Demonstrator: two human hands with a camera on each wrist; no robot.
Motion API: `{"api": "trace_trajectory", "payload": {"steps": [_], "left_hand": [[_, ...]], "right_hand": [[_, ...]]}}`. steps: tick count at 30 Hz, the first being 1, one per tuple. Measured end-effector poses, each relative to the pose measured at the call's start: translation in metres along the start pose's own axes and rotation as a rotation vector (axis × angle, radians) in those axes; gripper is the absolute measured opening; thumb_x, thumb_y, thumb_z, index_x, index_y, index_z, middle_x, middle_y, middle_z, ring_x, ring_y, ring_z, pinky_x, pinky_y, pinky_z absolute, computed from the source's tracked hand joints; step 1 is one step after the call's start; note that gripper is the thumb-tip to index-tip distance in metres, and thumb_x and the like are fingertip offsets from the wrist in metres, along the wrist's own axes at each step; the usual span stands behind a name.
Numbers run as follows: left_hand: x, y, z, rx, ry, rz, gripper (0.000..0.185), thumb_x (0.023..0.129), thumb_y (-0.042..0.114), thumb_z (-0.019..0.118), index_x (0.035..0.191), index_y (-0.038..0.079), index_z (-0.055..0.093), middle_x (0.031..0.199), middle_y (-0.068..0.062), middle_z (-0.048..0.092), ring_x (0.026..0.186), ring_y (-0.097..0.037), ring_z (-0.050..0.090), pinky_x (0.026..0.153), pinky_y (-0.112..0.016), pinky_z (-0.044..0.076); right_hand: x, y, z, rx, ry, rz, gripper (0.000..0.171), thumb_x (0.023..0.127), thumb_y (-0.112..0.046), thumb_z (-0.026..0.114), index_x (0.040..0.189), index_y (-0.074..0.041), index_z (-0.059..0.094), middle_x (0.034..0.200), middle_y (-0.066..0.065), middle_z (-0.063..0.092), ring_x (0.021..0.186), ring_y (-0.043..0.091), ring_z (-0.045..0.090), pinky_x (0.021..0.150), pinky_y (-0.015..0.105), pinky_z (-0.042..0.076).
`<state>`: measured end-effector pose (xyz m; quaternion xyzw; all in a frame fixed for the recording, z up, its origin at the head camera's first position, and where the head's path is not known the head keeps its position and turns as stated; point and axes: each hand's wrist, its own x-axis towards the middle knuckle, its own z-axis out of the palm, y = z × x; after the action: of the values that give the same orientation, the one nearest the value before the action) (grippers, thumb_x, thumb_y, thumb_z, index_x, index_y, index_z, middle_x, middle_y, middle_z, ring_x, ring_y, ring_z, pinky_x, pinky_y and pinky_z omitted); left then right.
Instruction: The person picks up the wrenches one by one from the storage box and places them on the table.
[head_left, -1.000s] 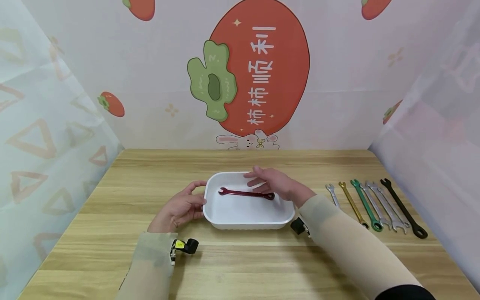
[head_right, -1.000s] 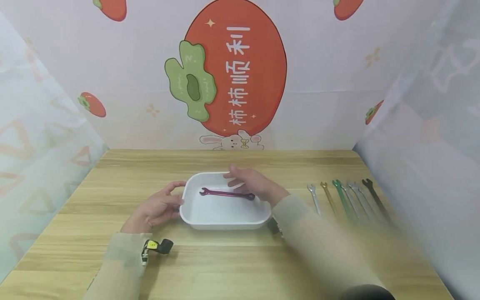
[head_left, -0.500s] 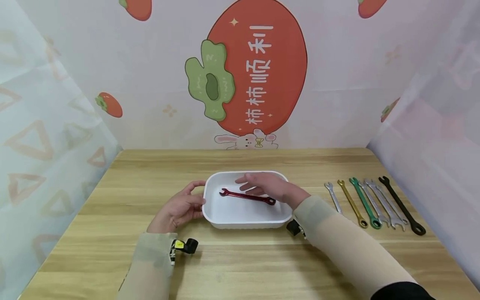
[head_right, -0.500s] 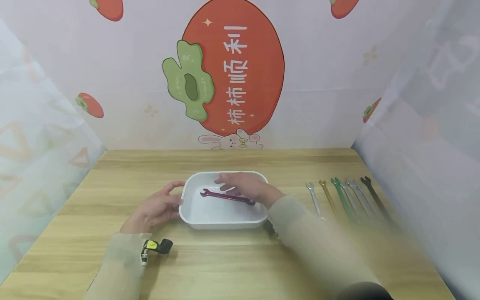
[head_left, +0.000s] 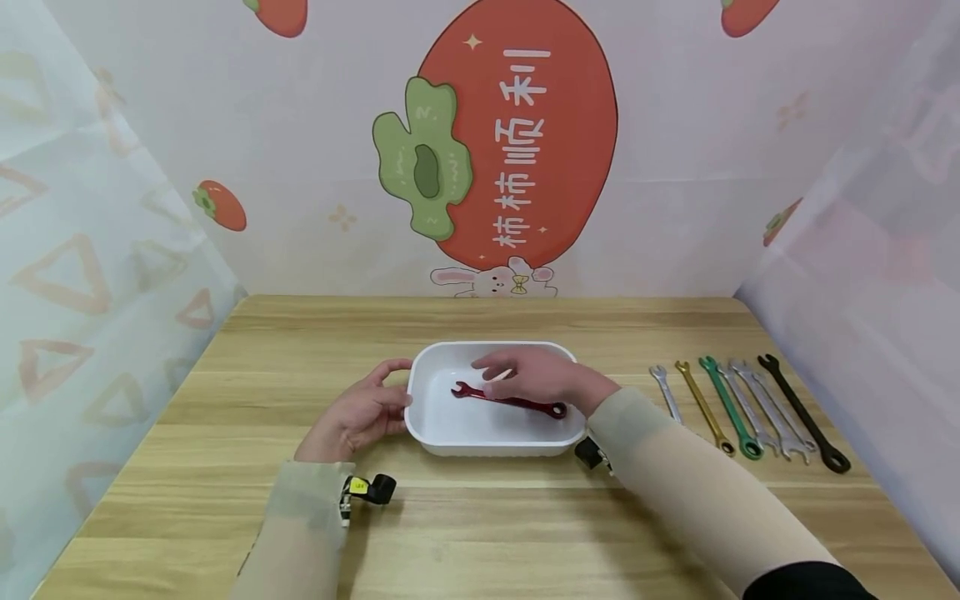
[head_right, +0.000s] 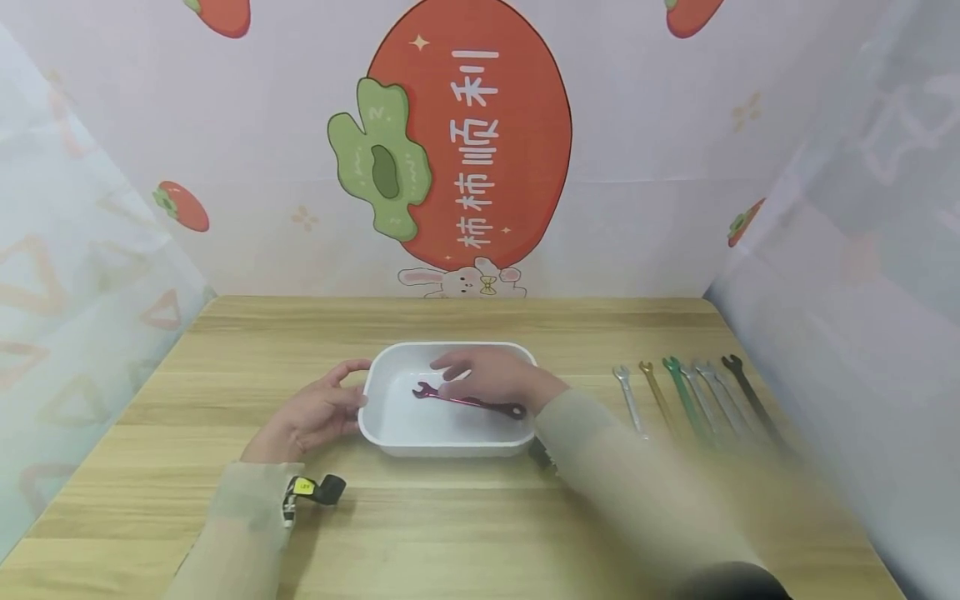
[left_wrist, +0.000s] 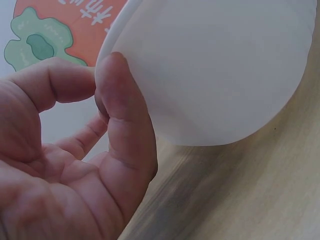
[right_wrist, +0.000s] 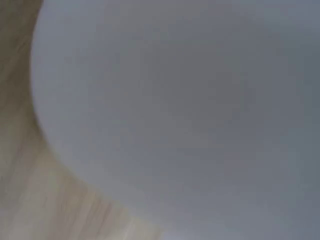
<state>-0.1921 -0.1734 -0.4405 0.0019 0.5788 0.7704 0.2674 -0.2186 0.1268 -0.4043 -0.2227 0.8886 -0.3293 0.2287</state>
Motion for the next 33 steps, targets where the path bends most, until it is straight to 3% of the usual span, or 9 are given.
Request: {"api": "trace_trajectory", "payload": {"steps": [5,12,17,24,33], "left_hand": [[0.000,0.000,-0.001,-0.005,0.008,-0.003,0.063,0.088,-0.011,0.053,0.143,0.012,0.034,0.096,-0.016,0.062,0.071,-0.022,0.061,0.062,-0.033,0.055],[0.000,0.000,-0.001,-0.005,0.014,-0.004,0.062,0.089,-0.011,0.052,0.143,0.012,0.033,0.096,-0.016,0.062,0.072,-0.022,0.061,0.063,-0.033,0.055],[-0.001,0.000,-0.001,-0.004,0.013,-0.004,0.062,0.089,-0.011,0.052,0.143,0.011,0.033,0.094,-0.015,0.063,0.073,-0.022,0.061,0.063,-0.033,0.055],[-0.001,0.000,0.000,0.006,0.014,-0.004,0.063,0.089,-0.011,0.052,0.144,0.011,0.032,0.095,-0.015,0.063,0.073,-0.022,0.062,0.063,-0.033,0.055],[-0.001,0.001,0.000,0.009,0.010,-0.006,0.064,0.089,-0.010,0.052,0.146,0.011,0.031,0.093,-0.015,0.063,0.072,-0.021,0.061,0.064,-0.033,0.055]], "right_hand": [[0.012,-0.005,0.007,-0.026,-0.044,-0.003,0.061,0.090,-0.032,0.073,0.147,-0.037,0.049,0.126,-0.011,0.063,0.109,0.010,0.060,0.090,0.035,0.048],[0.021,-0.006,0.017,0.016,-0.052,0.015,0.065,0.089,-0.014,0.075,0.146,-0.035,0.052,0.121,-0.008,0.064,0.103,0.014,0.059,0.086,0.033,0.049],[0.021,-0.005,0.020,-0.022,-0.040,0.015,0.069,0.087,-0.005,0.075,0.147,-0.029,0.052,0.118,-0.008,0.063,0.098,0.018,0.058,0.085,0.033,0.048],[0.011,-0.001,0.014,-0.066,-0.026,0.023,0.069,0.084,0.001,0.073,0.146,-0.025,0.053,0.112,-0.009,0.063,0.093,0.017,0.059,0.086,0.034,0.047],[0.010,0.009,0.015,-0.081,0.015,0.062,0.062,0.082,0.006,0.074,0.135,-0.026,0.065,0.109,-0.013,0.065,0.086,0.016,0.060,0.078,0.033,0.049]]}}
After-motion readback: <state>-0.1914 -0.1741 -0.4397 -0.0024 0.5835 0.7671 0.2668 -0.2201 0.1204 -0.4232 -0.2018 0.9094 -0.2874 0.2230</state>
